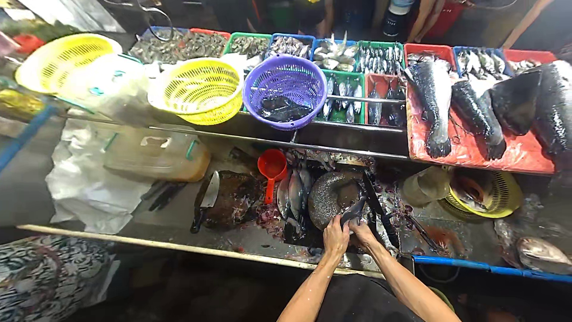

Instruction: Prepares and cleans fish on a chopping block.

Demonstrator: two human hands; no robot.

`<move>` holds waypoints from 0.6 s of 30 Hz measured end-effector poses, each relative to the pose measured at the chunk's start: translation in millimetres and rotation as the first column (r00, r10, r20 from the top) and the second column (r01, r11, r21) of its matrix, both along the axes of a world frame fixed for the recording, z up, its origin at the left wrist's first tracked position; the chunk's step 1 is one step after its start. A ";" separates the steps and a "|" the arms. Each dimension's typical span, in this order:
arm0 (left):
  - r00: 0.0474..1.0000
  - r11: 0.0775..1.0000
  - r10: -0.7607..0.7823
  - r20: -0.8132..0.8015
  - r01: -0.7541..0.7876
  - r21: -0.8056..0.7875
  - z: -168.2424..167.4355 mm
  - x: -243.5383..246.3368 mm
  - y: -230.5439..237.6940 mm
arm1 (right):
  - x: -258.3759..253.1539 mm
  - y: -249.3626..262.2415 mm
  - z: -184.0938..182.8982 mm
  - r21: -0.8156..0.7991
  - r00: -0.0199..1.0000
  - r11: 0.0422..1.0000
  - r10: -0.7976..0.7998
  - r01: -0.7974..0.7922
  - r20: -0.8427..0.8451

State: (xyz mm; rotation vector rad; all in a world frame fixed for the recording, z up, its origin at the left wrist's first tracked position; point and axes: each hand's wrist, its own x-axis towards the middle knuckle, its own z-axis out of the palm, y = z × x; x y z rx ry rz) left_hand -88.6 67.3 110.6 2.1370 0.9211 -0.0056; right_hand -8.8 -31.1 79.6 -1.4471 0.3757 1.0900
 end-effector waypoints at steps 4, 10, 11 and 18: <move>1.000 0.998 0.020 -0.002 -0.020 -0.066 0.8 2.3 15.7 | 0.9 6.3 0.0 -0.030 0.997 0.999 0.035 -0.034 0.064; 1.000 0.992 0.025 0.014 -0.023 -0.128 -7.5 6.8 27.0 | -5.6 11.7 -2.7 -0.076 0.955 0.997 0.009 0.015 0.298; 1.000 0.990 0.026 0.017 -0.023 -0.139 -7.4 8.3 28.4 | -5.4 12.8 -3.3 -0.075 0.951 0.997 0.001 0.024 0.310; 0.997 0.968 0.076 0.011 -0.071 -0.239 -7.3 20.7 40.0 | 8.3 24.1 -11.4 -0.070 0.927 0.997 0.006 0.022 0.375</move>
